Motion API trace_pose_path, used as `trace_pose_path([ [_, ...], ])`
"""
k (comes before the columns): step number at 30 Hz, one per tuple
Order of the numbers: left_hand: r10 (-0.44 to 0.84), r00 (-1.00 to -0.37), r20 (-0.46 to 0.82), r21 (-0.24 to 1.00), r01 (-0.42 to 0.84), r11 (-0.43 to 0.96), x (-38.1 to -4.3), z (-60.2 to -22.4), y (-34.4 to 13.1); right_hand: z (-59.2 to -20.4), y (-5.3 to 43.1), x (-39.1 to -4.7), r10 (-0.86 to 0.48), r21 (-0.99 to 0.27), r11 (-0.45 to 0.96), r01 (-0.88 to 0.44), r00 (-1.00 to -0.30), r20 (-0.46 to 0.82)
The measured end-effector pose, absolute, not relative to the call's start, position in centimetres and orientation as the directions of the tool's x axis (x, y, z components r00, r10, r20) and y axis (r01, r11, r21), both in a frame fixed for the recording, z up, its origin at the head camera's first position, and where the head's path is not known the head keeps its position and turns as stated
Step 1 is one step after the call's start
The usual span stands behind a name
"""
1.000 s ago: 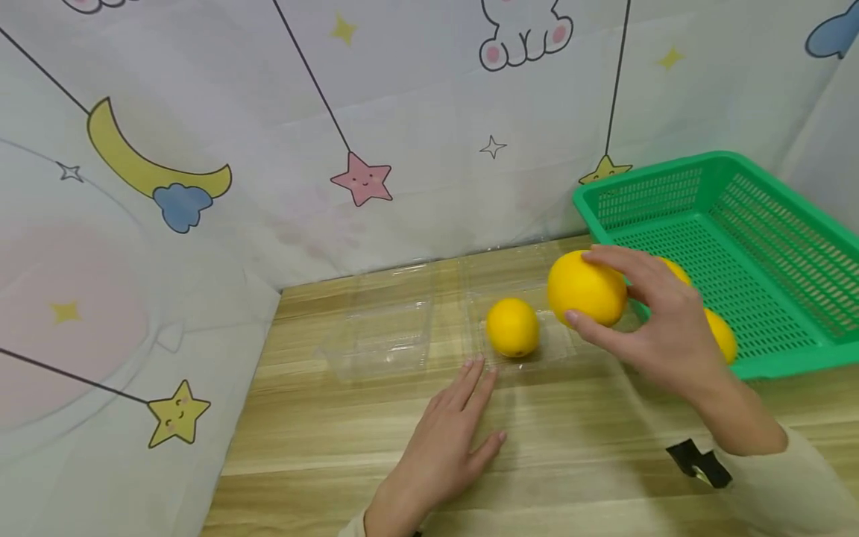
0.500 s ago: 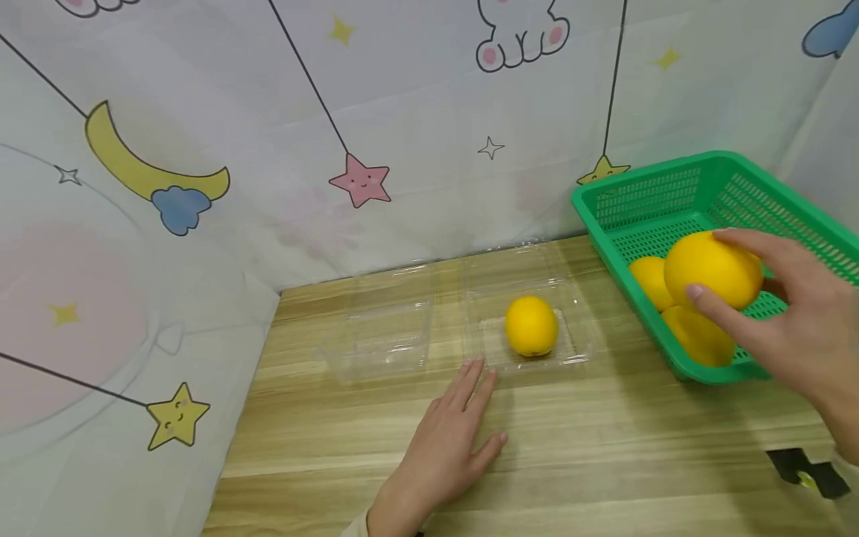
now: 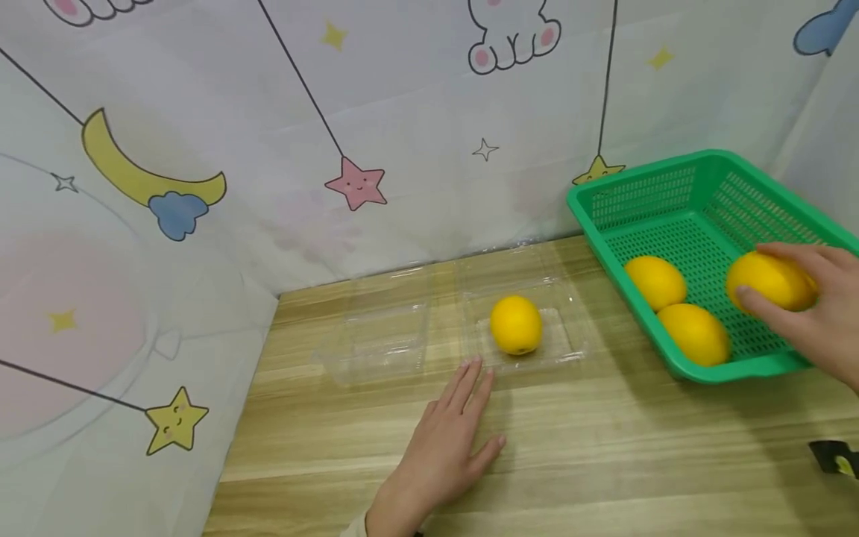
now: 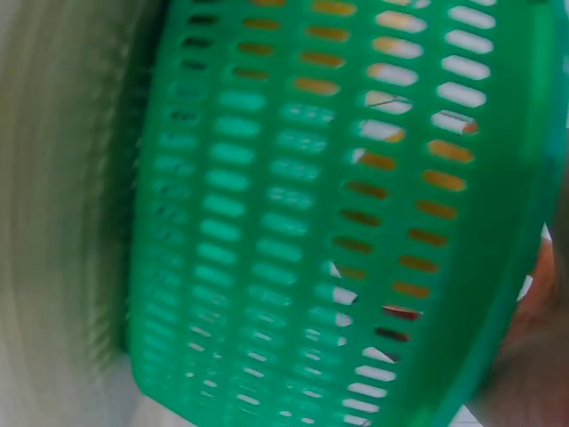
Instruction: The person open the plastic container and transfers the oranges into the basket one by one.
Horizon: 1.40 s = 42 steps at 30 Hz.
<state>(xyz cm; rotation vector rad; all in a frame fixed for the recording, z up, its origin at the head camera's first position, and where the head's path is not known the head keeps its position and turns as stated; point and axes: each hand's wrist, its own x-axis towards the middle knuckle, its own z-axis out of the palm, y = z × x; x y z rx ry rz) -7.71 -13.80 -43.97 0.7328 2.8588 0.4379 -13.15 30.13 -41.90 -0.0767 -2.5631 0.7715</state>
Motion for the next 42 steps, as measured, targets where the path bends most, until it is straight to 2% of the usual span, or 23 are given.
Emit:
trace_pose_path([
  [6,0.496,-0.863,-0.099,0.308,0.448,0.840,-7.8,-43.9,-13.7,-42.6,30.9,-13.6,0.122,-0.438,0.898,-0.047,-0.929,0.350],
  [13,0.494,-0.864,-0.097,0.301,0.448,0.842,-7.9,-43.8,-13.8,-42.8,31.0,-14.2,0.079,-0.378,0.926,-0.004,-0.976,0.202],
  [20,0.494,-0.864,-0.094,0.300,0.448,0.842,-7.8,-43.6,-13.8,-43.1,31.3,-14.8,0.048,-0.309,0.951,-0.001,-0.987,0.151],
  [27,0.495,-0.862,-0.106,0.294,0.449,0.844,-7.8,-43.5,-13.7,-43.1,31.7,-14.9,-0.023,-0.265,0.964,-0.024,-1.000,0.010],
  [42,0.497,-0.860,-0.114,0.282,0.452,0.846,-7.6,-43.3,-13.4,-42.7,32.0,-15.0,-0.063,-0.300,0.952,-0.061,-0.998,0.005],
])
